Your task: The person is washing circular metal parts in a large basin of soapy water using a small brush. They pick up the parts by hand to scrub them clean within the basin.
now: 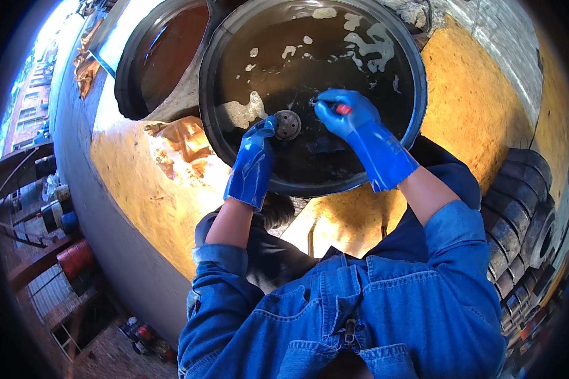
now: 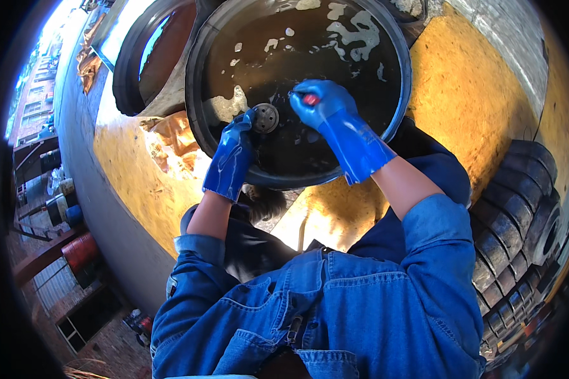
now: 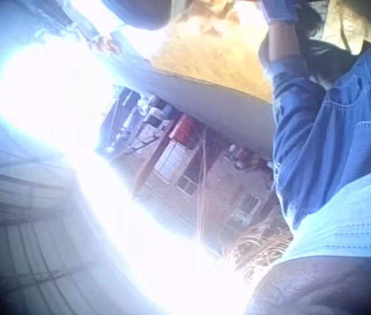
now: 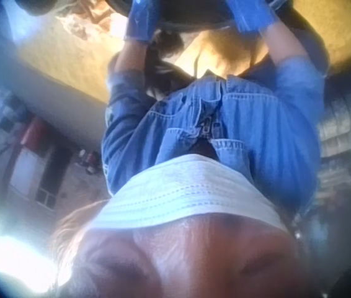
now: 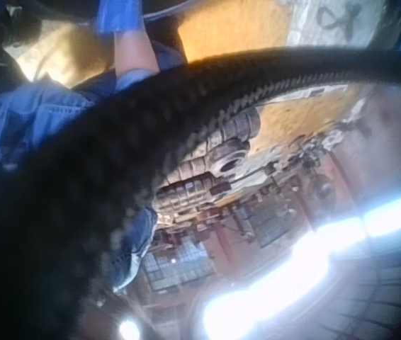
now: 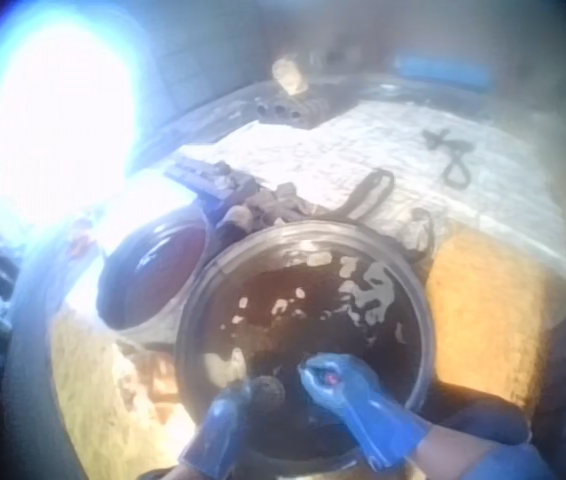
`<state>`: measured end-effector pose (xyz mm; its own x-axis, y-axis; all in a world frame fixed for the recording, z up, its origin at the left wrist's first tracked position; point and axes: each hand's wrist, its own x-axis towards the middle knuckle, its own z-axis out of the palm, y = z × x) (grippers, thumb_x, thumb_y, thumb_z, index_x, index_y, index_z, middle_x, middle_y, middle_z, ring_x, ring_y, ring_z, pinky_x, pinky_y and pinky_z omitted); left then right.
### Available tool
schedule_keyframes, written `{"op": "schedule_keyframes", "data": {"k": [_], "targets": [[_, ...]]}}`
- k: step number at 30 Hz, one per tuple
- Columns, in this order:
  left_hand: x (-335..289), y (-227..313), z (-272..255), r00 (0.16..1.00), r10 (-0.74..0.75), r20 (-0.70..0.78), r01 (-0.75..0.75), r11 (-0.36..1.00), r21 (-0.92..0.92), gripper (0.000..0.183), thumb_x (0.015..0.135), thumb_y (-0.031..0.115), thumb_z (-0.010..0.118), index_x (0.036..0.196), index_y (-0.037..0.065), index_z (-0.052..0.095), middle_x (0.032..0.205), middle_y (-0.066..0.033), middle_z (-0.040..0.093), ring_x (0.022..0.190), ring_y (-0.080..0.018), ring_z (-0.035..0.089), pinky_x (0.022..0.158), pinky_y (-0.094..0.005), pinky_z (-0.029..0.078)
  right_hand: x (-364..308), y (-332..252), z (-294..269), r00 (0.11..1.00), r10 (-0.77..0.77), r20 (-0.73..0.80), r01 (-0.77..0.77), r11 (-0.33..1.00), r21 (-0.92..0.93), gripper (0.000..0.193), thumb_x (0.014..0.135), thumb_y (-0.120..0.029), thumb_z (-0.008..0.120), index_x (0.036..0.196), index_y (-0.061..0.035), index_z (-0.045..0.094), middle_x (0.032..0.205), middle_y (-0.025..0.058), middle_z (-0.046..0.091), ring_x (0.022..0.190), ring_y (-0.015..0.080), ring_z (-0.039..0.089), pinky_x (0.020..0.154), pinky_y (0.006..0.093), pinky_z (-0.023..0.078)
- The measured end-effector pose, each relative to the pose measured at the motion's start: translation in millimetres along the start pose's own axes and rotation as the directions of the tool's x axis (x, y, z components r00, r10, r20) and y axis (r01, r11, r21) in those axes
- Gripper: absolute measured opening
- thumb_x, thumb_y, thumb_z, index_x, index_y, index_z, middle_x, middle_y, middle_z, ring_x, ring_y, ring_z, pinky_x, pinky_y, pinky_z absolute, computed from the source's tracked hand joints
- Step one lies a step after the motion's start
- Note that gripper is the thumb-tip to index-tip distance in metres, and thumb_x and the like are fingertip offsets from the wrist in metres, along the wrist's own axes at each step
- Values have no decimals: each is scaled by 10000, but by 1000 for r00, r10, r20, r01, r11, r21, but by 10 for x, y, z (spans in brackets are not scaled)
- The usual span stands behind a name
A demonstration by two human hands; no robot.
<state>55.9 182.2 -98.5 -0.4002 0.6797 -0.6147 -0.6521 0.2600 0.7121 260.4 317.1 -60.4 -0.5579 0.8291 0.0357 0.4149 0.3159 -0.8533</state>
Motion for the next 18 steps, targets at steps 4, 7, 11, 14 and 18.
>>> {"op": "schedule_keyframes", "data": {"k": [4, 7, 11, 14, 18], "targets": [[-41, 51, 94, 998, -1, 68, -5, 996, 84, 284, 991, 133, 646, 1223, -24, 695, 1115, -131, 742, 974, -233, 711, 916, -352, 574, 105, 271, 14, 895, 424, 141, -437, 896, 82, 221, 918, -314, 692, 970, -116, 774, 876, 100, 754, 853, 262, 735, 757, 340, 572], [-16, 13, 45, 999, 17, 45, -24, 987, 159, 299, 983, 59, 614, 1263, -31, 670, 1121, -141, 739, 986, -262, 720, 941, -366, 585, 216, 126, -30, 858, 405, 315, -496, 811, 310, 245, 938, -265, 701, 986, -34, 766, 868, 44, 764, 806, 149, 715, 764, 291, 565], [203, -95, -255, 994, 64, 85, -79, 978, 193, 243, 982, 30, 615, 1206, -23, 690, 1067, -124, 743, 922, -249, 727, 878, -353, 600, 124, -55, 154, 913, 155, 379, -387, 627, 676, 217, 947, -205, 703, 1037, -16, 760, 893, 38, 752, 784, 112, 675, 734, 294, 558], [186, -59, -132, 991, 117, 70, -128, 976, 175, 154, 974, 53, 643, 1106, 8, 710, 1011, -80, 727, 898, -210, 708, 855, -331, 590, 107, -39, 34, 890, 277, 363, -398, 861, 318, 144, 924, -139, 643, 890, -20, 716, 766, 6, 664, 706, 99, 596, 684, 292, 523], [166, 49, -42, 993, 103, -59, -93, 984, 151, 228, 961, 108, 684, 1156, -5, 720, 1069, -92, 730, 947, -198, 698, 875, -327, 576, 148, 138, 81, 866, 328, 378, -372, 927, 47, 201, 924, -152, 618, 784, -21, 680, 692, -2, 604, 656, 98, 537, 672, 287, 505]]}}
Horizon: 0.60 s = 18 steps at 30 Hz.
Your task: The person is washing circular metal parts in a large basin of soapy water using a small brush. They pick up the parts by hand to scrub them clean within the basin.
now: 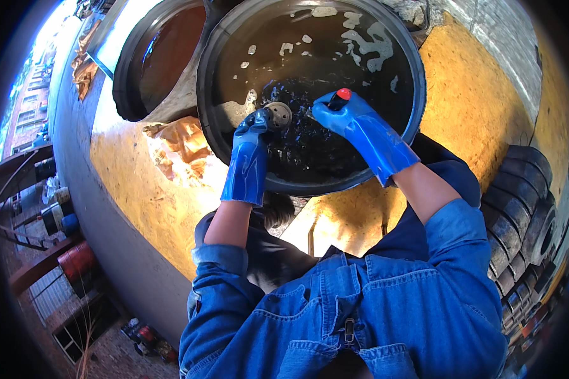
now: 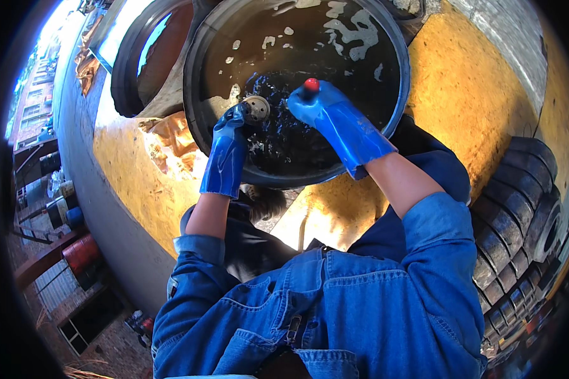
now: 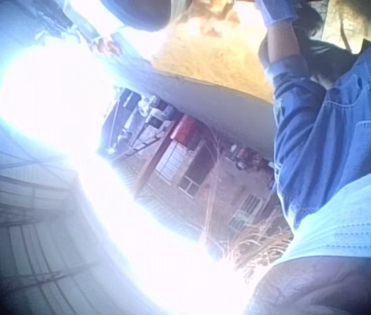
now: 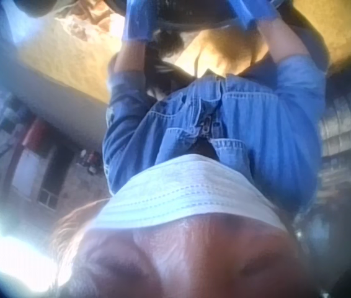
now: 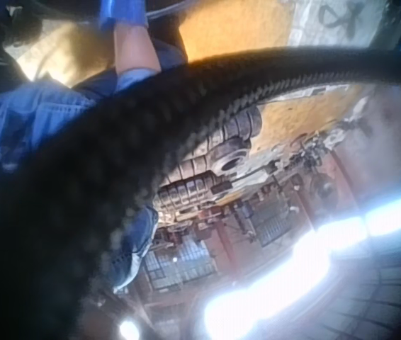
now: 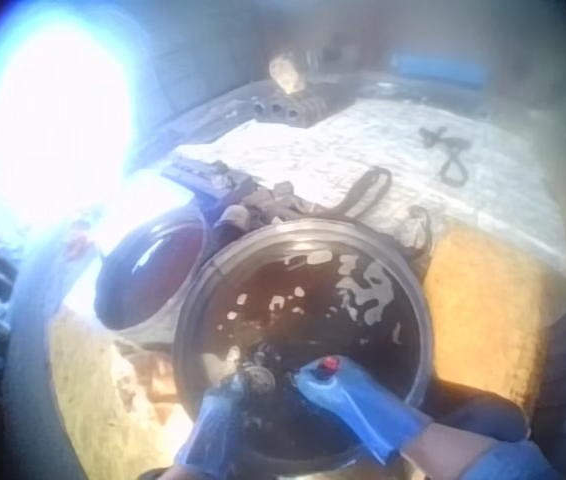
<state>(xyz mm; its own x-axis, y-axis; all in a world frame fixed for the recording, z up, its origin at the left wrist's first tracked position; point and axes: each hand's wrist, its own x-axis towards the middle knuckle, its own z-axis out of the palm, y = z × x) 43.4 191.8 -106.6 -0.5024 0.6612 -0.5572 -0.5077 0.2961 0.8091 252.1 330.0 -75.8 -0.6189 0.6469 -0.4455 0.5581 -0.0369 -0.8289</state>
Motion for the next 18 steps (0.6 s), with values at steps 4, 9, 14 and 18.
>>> {"op": "schedule_keyframes", "data": {"k": [4, 9, 14, 18], "targets": [[-49, 130, 160, 976, 113, 188, -189, 868, 459, 261, 1008, 85, 584, 1250, 40, 673, 1165, -114, 720, 1059, -227, 693, 955, -344, 558, 156, 199, 168, 982, -71, 174, 14, 950, 312, 202, 926, -216, 670, 844, -33, 699, 718, 26, 633, 670, 128, 565, 678, 300, 507], [-128, -61, -1, 874, 140, 465, -239, 958, 160, 299, 1082, 272, 510, 1223, 60, 667, 1170, -95, 724, 1080, -242, 672, 957, -355, 519, -350, -488, 27, 970, -128, 205, 148, 985, -86, 264, 875, -280, 734, 1055, -88, 755, 950, 104, 771, 842, 243, 722, 795, 384, 572], [-524, 257, 667, 857, -401, 324, 470, 866, -171, 596, 1067, 519, 453, 1437, 60, 540, 1403, -135, 608, 1255, -308, 596, 1099, -486, 457, -390, -198, 167, 866, -494, 74, 313, 421, -851, 182, 874, -213, 705, 996, -79, 725, 840, 73, 724, 708, 304, 721, 631, 494, 541], [-104, -262, 135, 852, -240, 465, 375, 899, -224, 579, 965, 216, 701, 1467, 15, 497, 1408, -170, 603, 1296, -288, 582, 1106, -457, 479, -337, -159, 324, 733, -666, 138, 452, 325, -831, 292, 827, -183, 715, 1106, -98, 712, 1007, 72, 725, 719, 294, 729, 608, 501, 546]]}}
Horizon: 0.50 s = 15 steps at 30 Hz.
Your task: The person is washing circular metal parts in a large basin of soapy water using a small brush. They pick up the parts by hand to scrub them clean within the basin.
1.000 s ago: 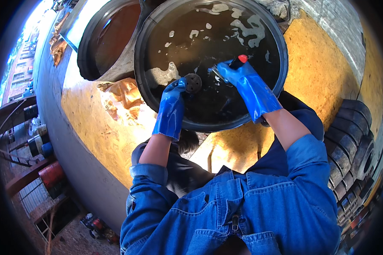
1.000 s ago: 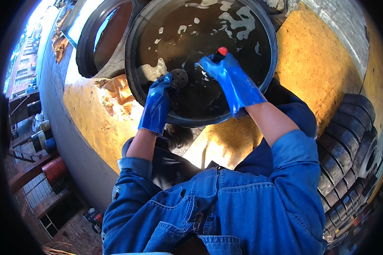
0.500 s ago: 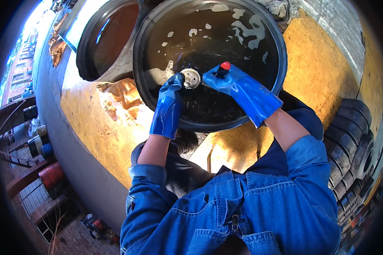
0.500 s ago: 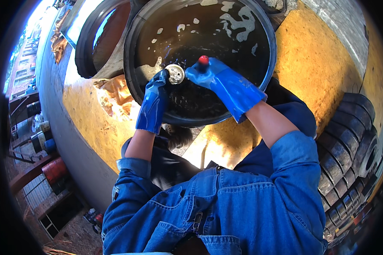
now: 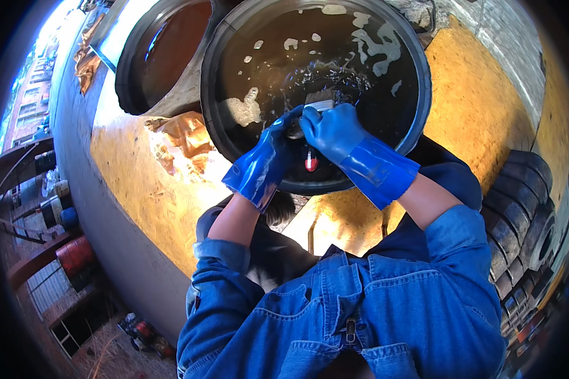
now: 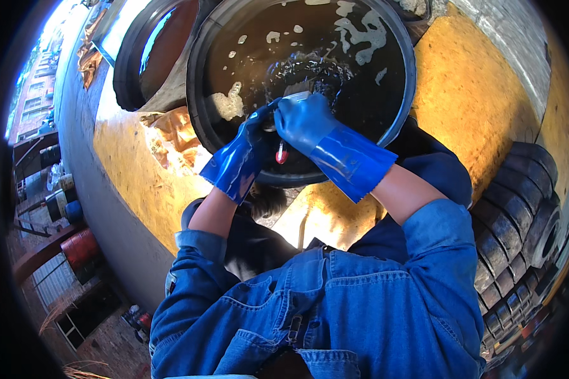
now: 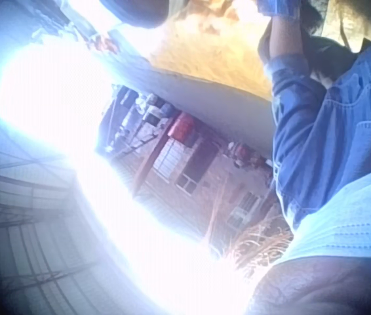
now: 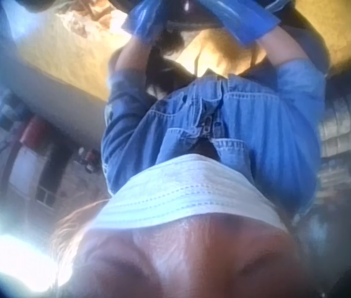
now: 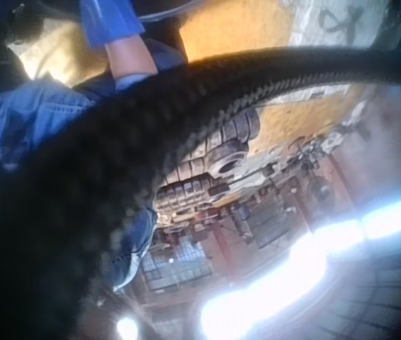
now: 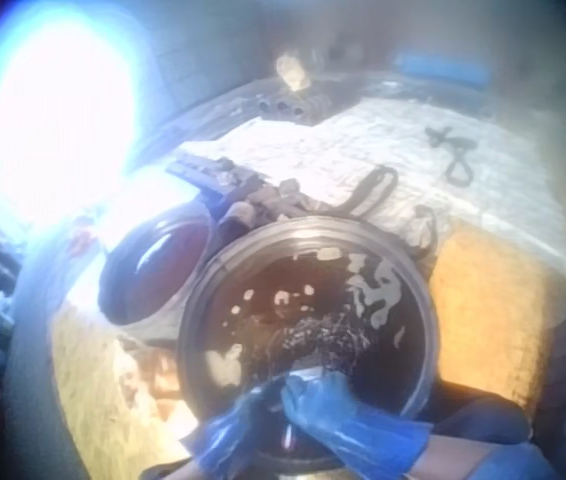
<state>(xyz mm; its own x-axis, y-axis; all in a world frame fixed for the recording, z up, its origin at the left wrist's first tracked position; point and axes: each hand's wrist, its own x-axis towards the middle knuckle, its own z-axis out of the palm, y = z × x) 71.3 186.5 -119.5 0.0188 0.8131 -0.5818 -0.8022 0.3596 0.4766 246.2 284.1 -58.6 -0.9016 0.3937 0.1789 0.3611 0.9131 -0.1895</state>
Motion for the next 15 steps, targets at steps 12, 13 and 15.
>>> {"op": "schedule_keyframes", "data": {"k": [12, 13, 15], "targets": [[-15, 215, 191, 939, 204, -277, -169, 975, 145, 343, 982, 106, 633, 1318, 36, 634, 1261, -135, 703, 1193, -273, 668, 1050, -393, 536, -86, 362, -202, 884, 457, 97, -269, 330, 905, 196, 909, -102, 756, 1095, -40, 760, 956, 66, 766, 927, 114, 710, 824, 292, 573], [21, 212, 148, 947, -80, -312, -17, 955, -297, 354, 998, 166, 631, 1328, 40, 630, 1266, -141, 700, 1206, -279, 663, 1054, -409, 536, -78, 264, -278, 908, 417, -53, -85, 306, 948, 198, 903, -84, 758, 1096, -42, 760, 963, 63, 766, 932, 110, 708, 826, 292, 572], [-45, 150, 39, 989, 48, -138, -66, 990, -125, 443, 984, 177, 578, 1400, 25, 568, 1312, -172, 669, 1233, -314, 638, 1094, -449, 504, -86, 102, -486, 977, 189, -97, 40, 284, 958, 216, 891, -29, 747, 1106, -48, 760, 1008, 91, 775, 930, 151, 733, 828, 310, 584]]}}
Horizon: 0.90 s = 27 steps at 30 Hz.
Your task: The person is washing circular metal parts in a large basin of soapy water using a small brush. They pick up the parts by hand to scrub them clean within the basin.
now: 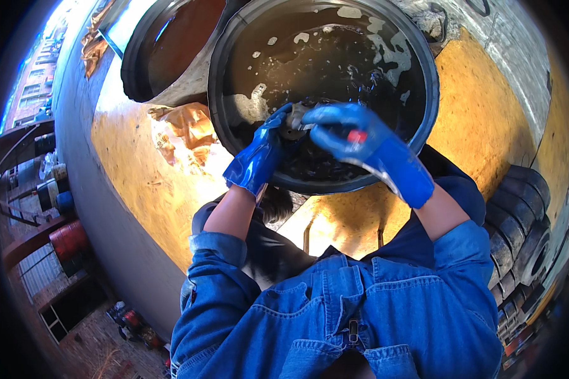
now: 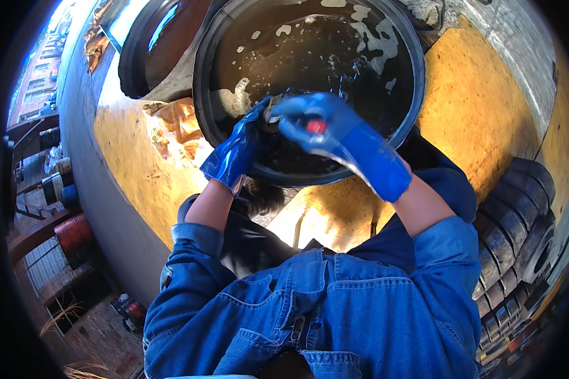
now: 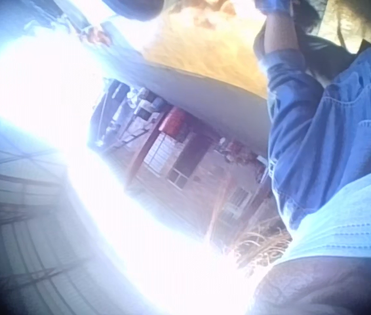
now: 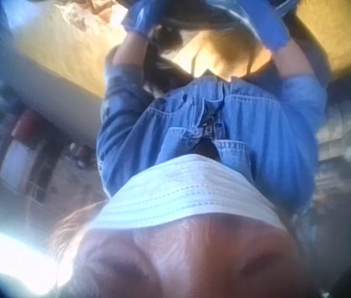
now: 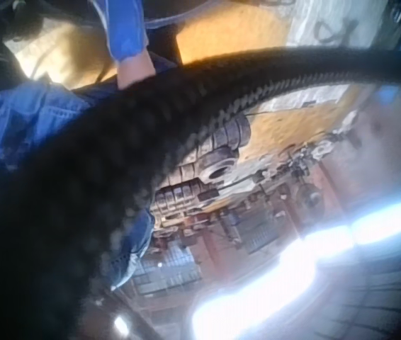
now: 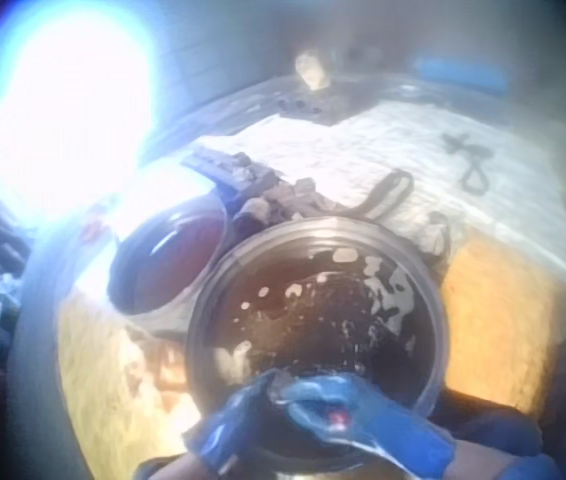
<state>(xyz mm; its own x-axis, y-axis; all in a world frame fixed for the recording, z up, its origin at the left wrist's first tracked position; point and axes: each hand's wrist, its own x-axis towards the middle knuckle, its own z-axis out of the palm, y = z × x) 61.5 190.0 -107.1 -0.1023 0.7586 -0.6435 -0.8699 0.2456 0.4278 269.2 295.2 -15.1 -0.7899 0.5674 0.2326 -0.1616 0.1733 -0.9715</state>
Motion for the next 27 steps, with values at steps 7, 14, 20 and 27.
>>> {"op": "schedule_keyframes", "data": {"k": [7, 14, 20, 27], "targets": [[60, 7, -149, 984, 104, 147, -134, 968, 212, 563, 876, 107, 597, 1417, -43, 553, 1312, -203, 668, 1212, -337, 647, 1120, -443, 484, -73, 269, -16, 984, -167, 53, 170, 838, -519, 282, 840, -123, 782, 1107, -214, 765, 989, 72, 771, 773, 309, 748, 680, 382, 615], [-21, 52, 3, 991, -68, 114, 45, 980, 194, 454, 1068, 296, 503, 1394, -14, 562, 1320, -201, 655, 1205, -314, 646, 1095, -454, 498, -19, 74, 25, 965, -106, 242, 191, 912, -364, 262, 847, -138, 763, 1101, -205, 759, 958, 67, 764, 758, 302, 735, 668, 381, 605], [-161, -15, 284, 982, -69, -178, 104, 974, 200, 577, 1083, 476, 455, 1385, -5, 558, 1330, -222, 638, 1207, -347, 639, 1073, -493, 504, 73, 94, -115, 998, -48, 40, 63, 786, -614, 258, 844, -76, 768, 1093, -141, 769, 991, 103, 766, 763, 296, 745, 647, 345, 594], [-156, 26, 273, 987, -156, 25, 146, 963, 225, 653, 1076, 543, 423, 1408, -6, 542, 1369, -229, 617, 1242, -347, 620, 1091, -501, 488, -16, 80, 107, 976, 138, 170, -77, 943, -323, 164, 889, -195, 734, 1045, -208, 784, 942, 94, 765, 793, 314, 736, 723, 372, 598]]}}
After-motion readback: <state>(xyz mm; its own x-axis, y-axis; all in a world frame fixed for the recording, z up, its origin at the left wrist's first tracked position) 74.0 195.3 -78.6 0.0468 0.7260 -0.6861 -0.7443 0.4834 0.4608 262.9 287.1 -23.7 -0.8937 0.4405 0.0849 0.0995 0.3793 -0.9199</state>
